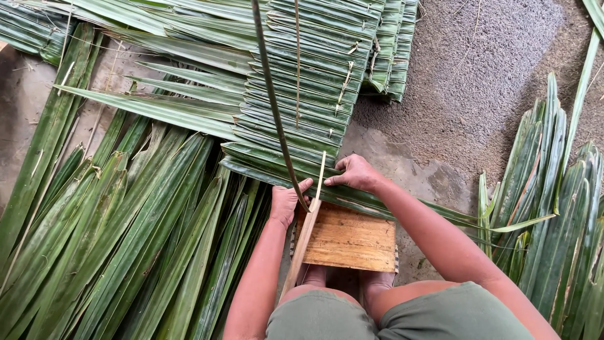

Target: Weaving palm leaves onto a wooden stick to create a thatched panel

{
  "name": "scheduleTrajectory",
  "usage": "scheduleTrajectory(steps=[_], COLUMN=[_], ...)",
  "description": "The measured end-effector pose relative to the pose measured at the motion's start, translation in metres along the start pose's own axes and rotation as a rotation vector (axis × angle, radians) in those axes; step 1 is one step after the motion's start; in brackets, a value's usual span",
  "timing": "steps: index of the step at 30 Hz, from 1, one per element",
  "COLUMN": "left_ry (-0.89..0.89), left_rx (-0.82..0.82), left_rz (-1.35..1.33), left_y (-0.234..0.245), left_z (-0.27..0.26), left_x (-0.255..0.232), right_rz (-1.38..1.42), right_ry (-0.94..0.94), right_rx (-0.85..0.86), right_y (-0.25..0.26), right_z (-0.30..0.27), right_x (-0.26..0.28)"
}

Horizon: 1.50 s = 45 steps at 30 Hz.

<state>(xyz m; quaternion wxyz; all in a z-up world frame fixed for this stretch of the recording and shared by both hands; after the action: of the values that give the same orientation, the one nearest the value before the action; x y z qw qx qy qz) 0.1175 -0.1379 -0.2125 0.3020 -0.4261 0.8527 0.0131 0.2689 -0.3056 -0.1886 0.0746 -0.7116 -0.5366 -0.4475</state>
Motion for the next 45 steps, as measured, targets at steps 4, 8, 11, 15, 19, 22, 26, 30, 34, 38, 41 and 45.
scheduleTrajectory(steps=[4, 8, 11, 15, 19, 22, 26, 30, 34, 38, 41, 45], left_ry=[-0.007, 0.061, 0.076, -0.022, -0.095, -0.202, -0.223, -0.264, -0.292, -0.218, -0.183, -0.231], left_rx=[-0.034, -0.028, -0.037, -0.070, -0.095, -0.132, -0.164, -0.151, -0.142, -0.075, -0.040, -0.011], left_rz=[0.028, -0.024, -0.034, -0.044, -0.064, -0.009, 0.066, 0.069, 0.167, -0.023, -0.021, 0.047], left_y=[0.024, -0.001, 0.003, 0.013, 0.018, 0.016, -0.021, -0.061, -0.081, -0.083, -0.078, -0.070], left_z=[0.036, -0.004, 0.003, 0.025, 0.034, 0.026, -0.038, -0.084, -0.059, -0.036, -0.027, 0.012], left_x=[0.030, -0.001, 0.007, 0.027, 0.035, 0.025, -0.028, -0.080, -0.081, -0.072, -0.061, -0.041], right_rz=[-0.008, 0.014, 0.013, -0.007, -0.010, 0.004, 0.098, 0.112, 0.072, 0.025, 0.047, 0.045], right_ry=[-0.006, -0.024, -0.029, -0.031, -0.039, -0.033, 0.002, 0.015, 0.036, 0.063, 0.045, 0.041], right_rx=[-0.004, -0.022, -0.021, -0.029, -0.033, -0.055, -0.079, -0.113, -0.133, -0.105, -0.097, -0.088], right_y=[-0.001, -0.003, -0.005, -0.002, -0.001, -0.003, -0.007, 0.014, 0.035, 0.040, 0.037, 0.038], right_z=[-0.004, -0.002, -0.001, -0.002, -0.005, -0.009, -0.007, -0.006, 0.014, 0.044, 0.044, 0.043], right_x=[0.007, 0.006, 0.000, 0.001, 0.005, 0.006, -0.004, 0.001, -0.010, -0.033, -0.045, -0.041])
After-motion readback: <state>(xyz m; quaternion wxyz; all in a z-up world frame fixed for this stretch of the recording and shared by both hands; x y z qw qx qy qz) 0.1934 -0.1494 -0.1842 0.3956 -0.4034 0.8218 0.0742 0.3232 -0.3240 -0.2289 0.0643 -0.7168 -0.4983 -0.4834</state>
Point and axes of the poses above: each hand's wrist, its own z-axis towards the middle knuckle, its own y-axis out of the back of the hand, x = y × z, the point moved 9 cm from there along z, towards the middle knuckle, and after that the axes turned 10 degrees about y, right-handed, at the moved point
